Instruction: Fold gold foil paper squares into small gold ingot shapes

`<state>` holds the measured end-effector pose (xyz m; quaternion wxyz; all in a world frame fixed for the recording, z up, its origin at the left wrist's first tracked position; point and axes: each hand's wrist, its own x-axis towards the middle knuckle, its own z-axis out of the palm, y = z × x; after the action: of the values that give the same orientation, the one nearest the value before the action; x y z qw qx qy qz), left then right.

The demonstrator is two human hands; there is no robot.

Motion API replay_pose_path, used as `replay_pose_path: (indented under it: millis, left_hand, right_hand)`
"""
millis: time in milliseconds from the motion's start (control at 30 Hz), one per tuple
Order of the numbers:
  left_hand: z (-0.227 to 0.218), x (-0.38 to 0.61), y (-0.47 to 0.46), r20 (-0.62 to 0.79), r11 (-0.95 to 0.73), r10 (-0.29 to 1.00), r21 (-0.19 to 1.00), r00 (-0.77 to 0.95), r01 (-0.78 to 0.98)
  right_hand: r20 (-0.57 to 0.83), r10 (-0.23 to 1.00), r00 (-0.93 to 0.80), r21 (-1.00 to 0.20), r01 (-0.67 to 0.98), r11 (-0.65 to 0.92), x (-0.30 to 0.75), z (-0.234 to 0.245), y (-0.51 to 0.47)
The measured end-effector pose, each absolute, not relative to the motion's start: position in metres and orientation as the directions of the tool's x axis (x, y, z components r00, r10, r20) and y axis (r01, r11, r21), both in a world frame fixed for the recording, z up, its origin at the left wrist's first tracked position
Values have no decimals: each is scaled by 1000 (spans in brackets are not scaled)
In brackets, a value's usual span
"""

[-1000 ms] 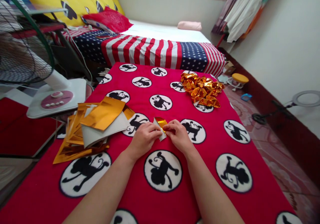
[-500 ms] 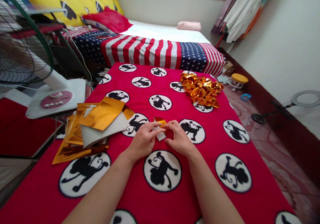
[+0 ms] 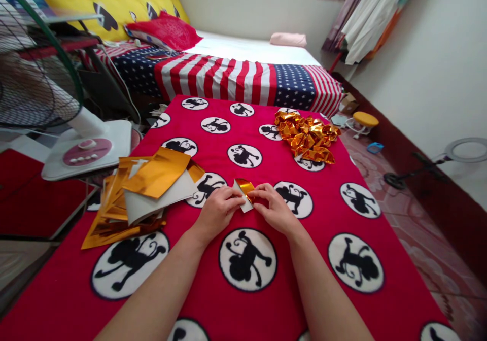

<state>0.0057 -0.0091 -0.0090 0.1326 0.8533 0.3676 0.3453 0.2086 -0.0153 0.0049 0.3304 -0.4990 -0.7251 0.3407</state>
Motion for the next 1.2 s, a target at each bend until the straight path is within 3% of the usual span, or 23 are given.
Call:
replay_pose_path:
  millis: [600,1200]
  left_hand:
    - [-8,6,-9,479,-709,705,462,522,533]
    - [-9,18,-11,454,-580,809,516,372,631]
  right_hand:
    - [219,973,-67,-814,538,220,191,-11,-15]
    - [237,969,-74,-809,536,239,192,-8,-17]
